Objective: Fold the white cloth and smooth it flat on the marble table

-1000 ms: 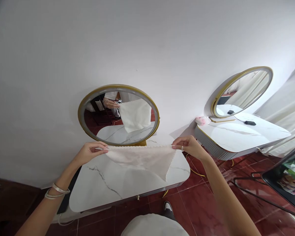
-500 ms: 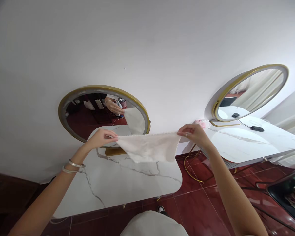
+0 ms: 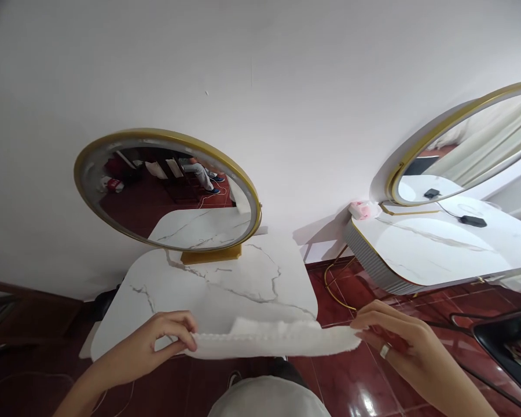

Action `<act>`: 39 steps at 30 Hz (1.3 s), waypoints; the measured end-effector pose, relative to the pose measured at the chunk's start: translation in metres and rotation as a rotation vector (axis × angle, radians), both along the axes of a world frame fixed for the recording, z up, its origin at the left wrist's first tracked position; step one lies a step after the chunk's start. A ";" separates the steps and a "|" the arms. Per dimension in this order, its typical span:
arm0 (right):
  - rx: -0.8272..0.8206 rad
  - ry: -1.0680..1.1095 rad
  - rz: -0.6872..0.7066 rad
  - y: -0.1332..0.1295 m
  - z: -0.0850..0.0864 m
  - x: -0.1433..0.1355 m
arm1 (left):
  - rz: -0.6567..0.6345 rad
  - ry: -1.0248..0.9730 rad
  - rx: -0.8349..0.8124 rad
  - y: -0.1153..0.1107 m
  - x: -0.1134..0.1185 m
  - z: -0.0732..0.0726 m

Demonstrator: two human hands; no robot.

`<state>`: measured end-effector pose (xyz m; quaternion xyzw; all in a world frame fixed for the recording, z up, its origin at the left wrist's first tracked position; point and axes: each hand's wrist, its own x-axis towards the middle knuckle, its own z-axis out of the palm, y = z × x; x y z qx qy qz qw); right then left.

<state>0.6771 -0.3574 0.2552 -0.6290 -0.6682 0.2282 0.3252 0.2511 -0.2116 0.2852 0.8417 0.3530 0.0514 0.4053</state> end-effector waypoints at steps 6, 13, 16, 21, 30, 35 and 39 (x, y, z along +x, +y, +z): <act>-0.169 0.016 -0.061 0.101 -0.072 0.005 | 0.081 0.019 0.107 0.054 0.038 -0.107; -0.406 0.121 -0.226 0.206 -0.162 -0.001 | 0.239 0.105 0.262 0.130 0.077 -0.196; -0.391 0.139 -0.276 0.233 -0.176 0.002 | 0.294 0.153 0.329 0.151 0.083 -0.202; -0.298 0.137 -0.326 0.260 -0.193 0.004 | 0.370 0.222 0.436 0.151 0.092 -0.210; 0.000 -0.210 -0.166 0.213 -0.242 -0.072 | 0.383 0.249 0.656 0.098 0.121 -0.272; -0.087 -0.503 -0.219 0.236 -0.268 -0.085 | 0.507 0.305 0.663 0.139 0.143 -0.279; -0.079 -0.601 -0.253 0.280 -0.274 -0.077 | 0.516 0.383 0.620 0.182 0.162 -0.273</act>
